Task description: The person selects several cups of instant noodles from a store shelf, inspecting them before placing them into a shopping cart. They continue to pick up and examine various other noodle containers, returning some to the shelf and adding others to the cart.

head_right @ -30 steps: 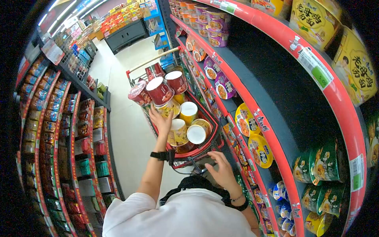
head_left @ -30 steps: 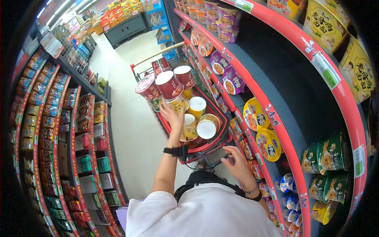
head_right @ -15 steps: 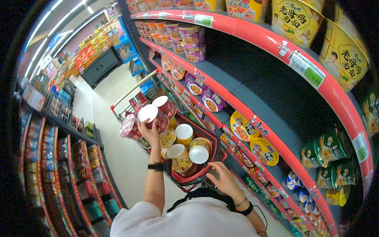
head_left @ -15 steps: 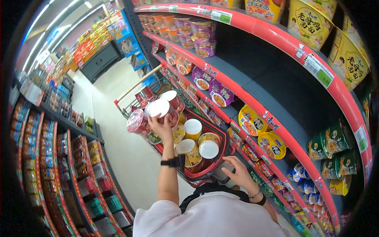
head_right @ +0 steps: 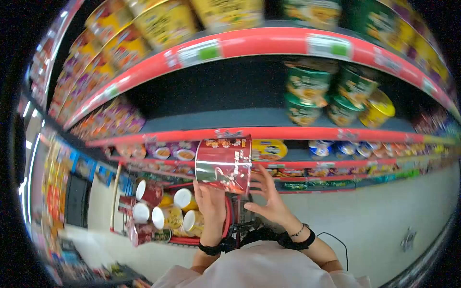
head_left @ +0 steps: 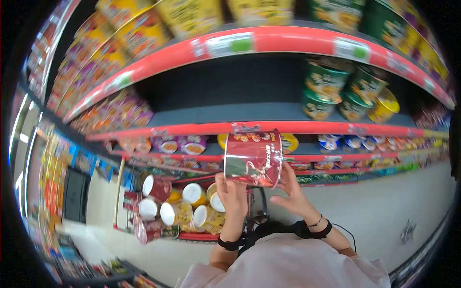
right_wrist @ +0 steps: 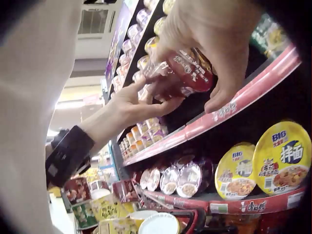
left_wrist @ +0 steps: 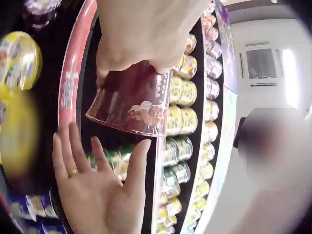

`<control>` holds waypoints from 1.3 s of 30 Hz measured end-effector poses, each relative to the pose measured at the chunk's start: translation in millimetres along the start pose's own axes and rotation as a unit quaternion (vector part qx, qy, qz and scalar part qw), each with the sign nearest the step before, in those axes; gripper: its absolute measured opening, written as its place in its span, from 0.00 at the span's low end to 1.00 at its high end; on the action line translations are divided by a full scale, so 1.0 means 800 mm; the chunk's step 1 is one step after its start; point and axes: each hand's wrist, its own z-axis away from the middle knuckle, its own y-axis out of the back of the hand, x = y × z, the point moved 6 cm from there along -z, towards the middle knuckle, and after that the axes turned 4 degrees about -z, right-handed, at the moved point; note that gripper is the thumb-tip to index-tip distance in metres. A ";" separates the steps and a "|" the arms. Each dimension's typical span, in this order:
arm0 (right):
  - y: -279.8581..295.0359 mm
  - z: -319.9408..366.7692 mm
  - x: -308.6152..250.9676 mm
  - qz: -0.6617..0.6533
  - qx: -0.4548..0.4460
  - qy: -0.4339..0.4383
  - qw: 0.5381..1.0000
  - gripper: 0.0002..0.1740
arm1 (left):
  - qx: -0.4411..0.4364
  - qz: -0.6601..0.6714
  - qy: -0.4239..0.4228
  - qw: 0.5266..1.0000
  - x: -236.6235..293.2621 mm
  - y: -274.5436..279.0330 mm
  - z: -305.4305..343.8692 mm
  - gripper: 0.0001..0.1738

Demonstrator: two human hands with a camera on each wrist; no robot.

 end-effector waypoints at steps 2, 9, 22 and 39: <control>0.034 0.032 0.010 -0.123 0.063 0.038 0.990 0.59 | -0.040 0.006 0.035 0.999 -0.026 -0.028 0.021 0.20; 0.176 0.175 -0.040 -0.176 0.170 -0.018 0.970 0.60 | -0.239 -0.040 0.129 0.962 -0.101 -0.153 0.112 0.40; 0.349 0.407 -0.244 0.029 0.369 0.157 0.916 0.60 | -0.386 0.060 0.369 0.843 -0.244 -0.382 0.334 0.64; 0.561 0.407 -0.247 -0.157 0.400 0.178 0.885 0.41 | -0.557 -0.029 -0.048 0.829 -0.369 -0.583 0.302 0.40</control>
